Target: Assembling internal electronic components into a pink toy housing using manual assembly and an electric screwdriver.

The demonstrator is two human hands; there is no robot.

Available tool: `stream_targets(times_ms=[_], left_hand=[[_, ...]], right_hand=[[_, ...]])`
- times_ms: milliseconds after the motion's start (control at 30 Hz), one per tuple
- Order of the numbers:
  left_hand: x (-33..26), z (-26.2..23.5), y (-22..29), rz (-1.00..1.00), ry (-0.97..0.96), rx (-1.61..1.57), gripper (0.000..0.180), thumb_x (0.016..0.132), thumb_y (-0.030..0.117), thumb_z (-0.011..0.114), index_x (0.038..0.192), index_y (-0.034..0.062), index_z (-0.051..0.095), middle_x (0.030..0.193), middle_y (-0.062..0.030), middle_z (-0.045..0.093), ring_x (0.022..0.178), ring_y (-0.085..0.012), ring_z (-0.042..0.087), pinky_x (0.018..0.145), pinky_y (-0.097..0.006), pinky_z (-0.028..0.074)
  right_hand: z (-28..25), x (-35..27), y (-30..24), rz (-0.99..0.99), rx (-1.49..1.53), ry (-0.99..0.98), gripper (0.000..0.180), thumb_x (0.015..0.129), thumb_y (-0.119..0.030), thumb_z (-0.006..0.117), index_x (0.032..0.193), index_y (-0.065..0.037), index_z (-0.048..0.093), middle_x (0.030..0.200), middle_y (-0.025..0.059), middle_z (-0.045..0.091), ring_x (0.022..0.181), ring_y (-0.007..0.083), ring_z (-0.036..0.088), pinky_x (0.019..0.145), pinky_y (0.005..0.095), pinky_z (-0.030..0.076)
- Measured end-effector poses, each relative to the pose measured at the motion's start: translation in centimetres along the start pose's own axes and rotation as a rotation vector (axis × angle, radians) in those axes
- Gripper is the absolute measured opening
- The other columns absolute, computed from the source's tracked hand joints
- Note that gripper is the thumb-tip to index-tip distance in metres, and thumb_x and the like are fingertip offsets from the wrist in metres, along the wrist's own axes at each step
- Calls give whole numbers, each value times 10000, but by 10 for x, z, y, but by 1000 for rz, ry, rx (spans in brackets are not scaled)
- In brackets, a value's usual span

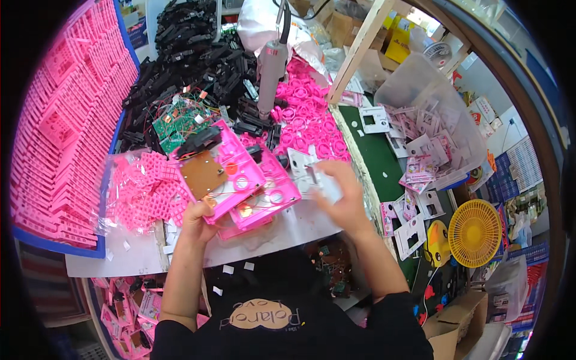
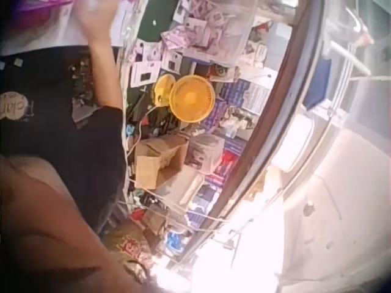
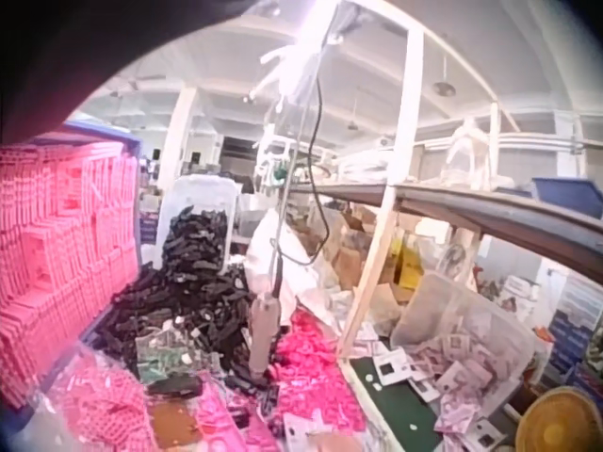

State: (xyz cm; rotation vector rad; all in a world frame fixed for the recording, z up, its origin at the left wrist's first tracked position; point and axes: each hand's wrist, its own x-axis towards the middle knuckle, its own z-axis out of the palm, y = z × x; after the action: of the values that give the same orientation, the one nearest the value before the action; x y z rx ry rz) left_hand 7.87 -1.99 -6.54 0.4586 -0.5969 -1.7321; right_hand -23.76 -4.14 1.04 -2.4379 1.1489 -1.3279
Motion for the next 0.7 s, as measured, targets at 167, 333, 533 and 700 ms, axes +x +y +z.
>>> stream_targets(times_ms=[167,333,533,700], left_hand=[[-33,-16,11,88,118,61,900,607,-48,574,1471,-14,326,1236,-134,596,955,-252,688,1042,-577,472],[-50,-20,15,119,207,90,914,584,-88,546,1467,26,337,1212,-112,593,892,-214,687,1028,-612,475],[-47,-23,3,139,211,90,868,583,-49,599,1423,-6,385,1284,-133,565,1082,-268,638,1006,-472,517],[-43,-13,-5,46,186,273,854,597,29,661,1412,-5,408,1190,-85,582,967,-182,651,833,-336,564]], right_hand=[[27,-23,101,694,-283,-197,583,790,-346,785,1224,-15,581,1054,182,676,1020,362,640,880,434,517],[40,-40,103,679,-571,-427,715,701,-379,817,1249,-4,551,1126,207,658,1131,378,590,961,486,469],[17,-51,130,839,-189,-423,499,720,-303,782,1065,31,648,955,199,693,938,390,663,857,489,509],[-32,-3,83,987,862,-161,210,904,-174,694,1040,-17,659,936,111,692,826,191,687,712,361,561]])
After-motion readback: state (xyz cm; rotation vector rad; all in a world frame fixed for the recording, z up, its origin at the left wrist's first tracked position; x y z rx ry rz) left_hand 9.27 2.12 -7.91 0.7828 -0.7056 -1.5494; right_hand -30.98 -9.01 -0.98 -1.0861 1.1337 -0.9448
